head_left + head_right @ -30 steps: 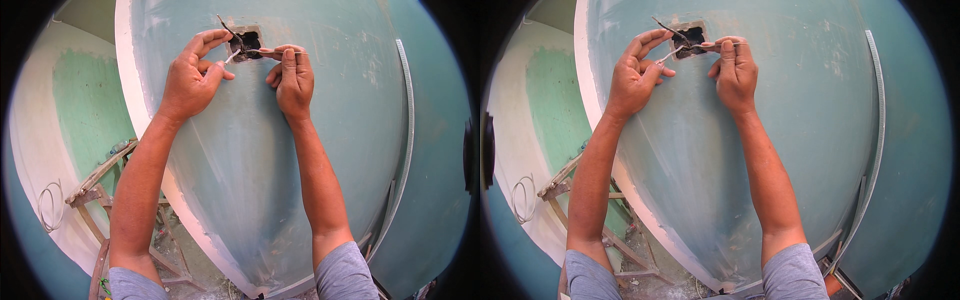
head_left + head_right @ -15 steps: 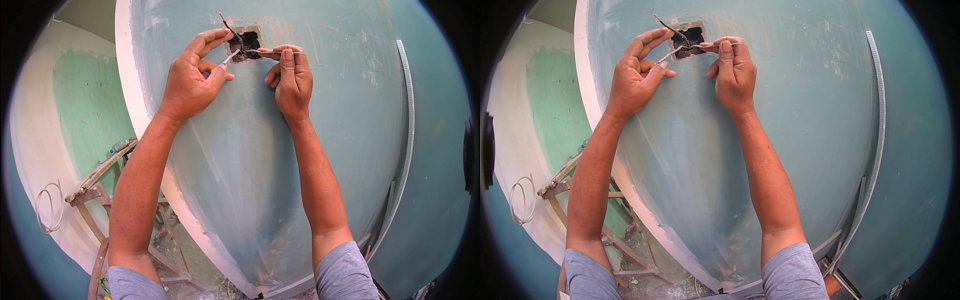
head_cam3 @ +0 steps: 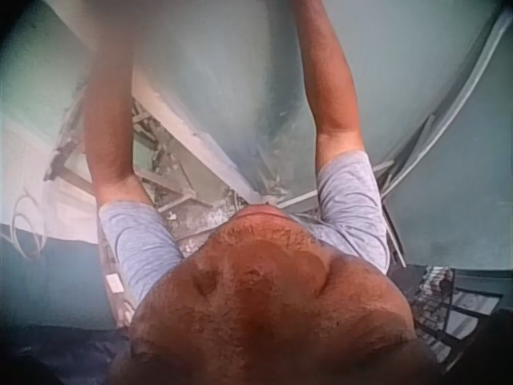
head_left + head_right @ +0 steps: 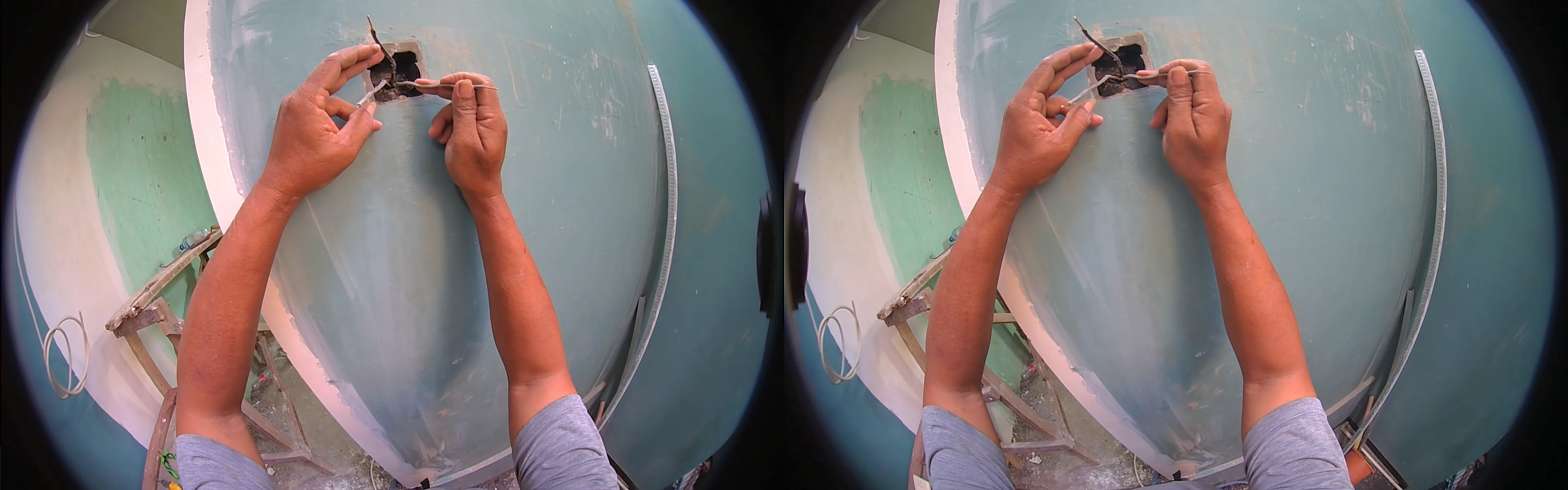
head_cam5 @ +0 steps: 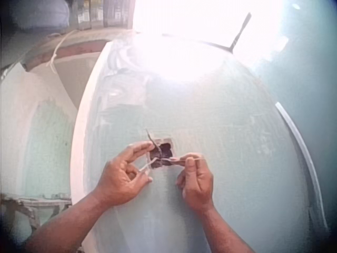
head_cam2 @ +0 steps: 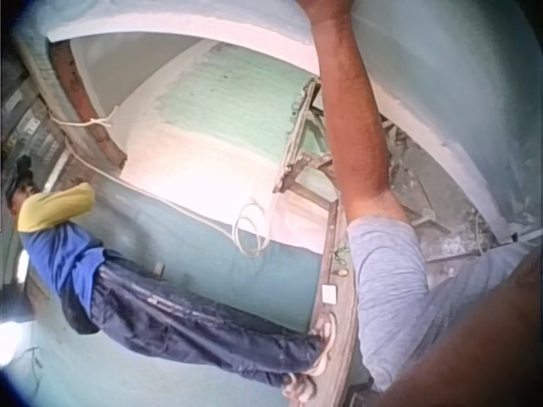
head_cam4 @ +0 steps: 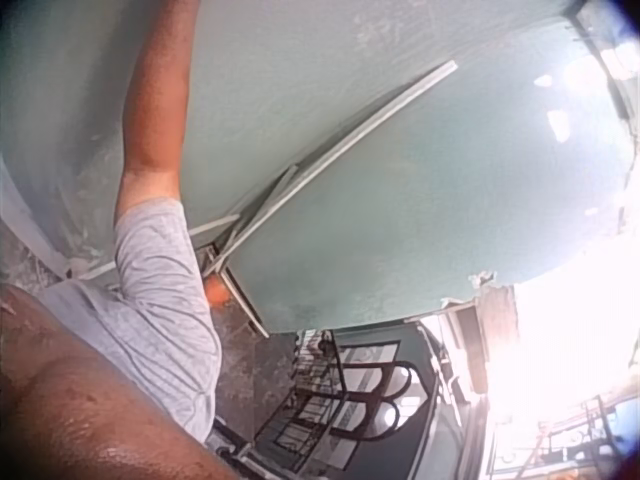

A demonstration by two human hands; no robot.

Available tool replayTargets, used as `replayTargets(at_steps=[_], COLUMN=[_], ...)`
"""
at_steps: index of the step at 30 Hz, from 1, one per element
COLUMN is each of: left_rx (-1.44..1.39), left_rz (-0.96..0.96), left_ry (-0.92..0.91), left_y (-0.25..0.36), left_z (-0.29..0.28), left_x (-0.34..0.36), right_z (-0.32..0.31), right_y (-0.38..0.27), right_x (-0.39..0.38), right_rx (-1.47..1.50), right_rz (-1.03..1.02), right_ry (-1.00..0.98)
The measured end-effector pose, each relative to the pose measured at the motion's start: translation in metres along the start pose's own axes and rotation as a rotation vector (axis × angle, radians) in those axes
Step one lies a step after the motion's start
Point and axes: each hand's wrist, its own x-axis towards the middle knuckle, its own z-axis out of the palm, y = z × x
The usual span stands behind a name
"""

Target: The person strips and twists electrical wires, connects them to a light switch, and secures the switch into a wall cutout using a screwdriver. The person uses pliers and a screwdriver to complete the installation.

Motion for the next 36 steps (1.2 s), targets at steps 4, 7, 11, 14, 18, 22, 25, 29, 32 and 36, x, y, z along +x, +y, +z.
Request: replayTargets(at_steps=[4,7,11,14,18,22,25,29,32,36], left_rx=[0.012,0.015,-0.01,0.013,0.011,-0.031,-0.041,-0.077,-0.19,-0.194], left_rz=[0.002,0.005,-0.007,0.019,0.006,-0.027,-0.05,-0.063,-0.15,-0.174], left_ry=[-0.002,-0.003,-0.001,0.011,0.004,-0.004,0.001,0.013,0.016,0.077], left_y=[-0.002,-0.002,0.001,-0.003,-0.001,0.003,0.003,0.001,0.006,0.002], left_z=[0.001,0.002,0.003,0.004,0.003,0.001,-0.001,-0.001,-0.007,-0.007], left_x=[0.0,0.001,0.002,0.002,0.001,0.001,0.0,0.001,0.004,0.01], right_z=[-0.001,-0.001,-0.001,-0.001,-0.001,-0.002,-0.001,-0.002,-0.002,-0.001], right_y=[0.001,0.001,0.002,0.002,0.0,0.001,0.0,0.001,0.002,0.002], right_x=[0.0,0.001,0.0,0.0,0.0,0.0,0.0,0.0,0.0,0.002], right_rx=[0.002,0.008,0.004,-0.002,-0.005,-0.012,-0.015,-0.005,-0.004,-0.01], right_rz=[0.0,-0.007,-0.014,-0.018,-0.008,-0.006,-0.01,-0.003,-0.004,-0.02], right_ry=[-0.005,-0.005,-0.01,-0.013,-0.006,-0.007,-0.003,-0.003,-0.001,-0.004])
